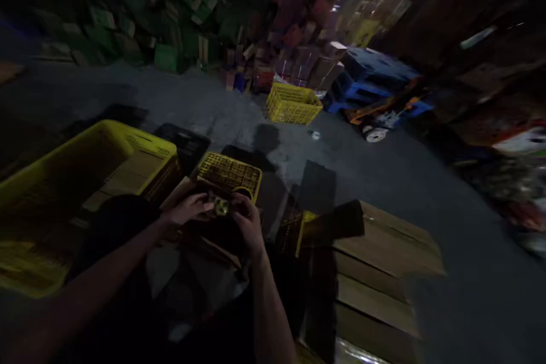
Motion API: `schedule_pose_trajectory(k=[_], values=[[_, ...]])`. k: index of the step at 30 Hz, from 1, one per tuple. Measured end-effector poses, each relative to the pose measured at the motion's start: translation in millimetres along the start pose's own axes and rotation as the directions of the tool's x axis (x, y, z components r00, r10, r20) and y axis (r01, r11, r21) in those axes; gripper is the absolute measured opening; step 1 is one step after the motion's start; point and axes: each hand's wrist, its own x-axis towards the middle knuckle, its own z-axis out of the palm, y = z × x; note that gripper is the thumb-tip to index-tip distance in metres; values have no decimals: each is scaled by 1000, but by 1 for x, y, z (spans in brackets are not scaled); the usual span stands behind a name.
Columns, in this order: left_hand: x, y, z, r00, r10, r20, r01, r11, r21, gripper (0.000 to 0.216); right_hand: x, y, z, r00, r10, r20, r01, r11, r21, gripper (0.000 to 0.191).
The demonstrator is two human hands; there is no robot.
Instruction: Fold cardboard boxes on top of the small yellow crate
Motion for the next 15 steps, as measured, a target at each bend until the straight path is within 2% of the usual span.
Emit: schedule_pose_trajectory(k=[5,10,12,15], values=[[-1,2,1,979,198,57,-202,977,71,68,-4,-5,1,997,69,34,-69,998,12,41],[0,6,-3,928,366,68,-371,901,226,59,-9,-12,9,973,161,168,-178,980,92,55],[-1,8,-2,909,405,96,-416,875,246,59,-9,-13,10,966,160,203,-175,983,56,60],[-6,12,2,901,397,172,-429,872,237,67,-6,-8,9,975,126,184,-124,992,-22,55]])
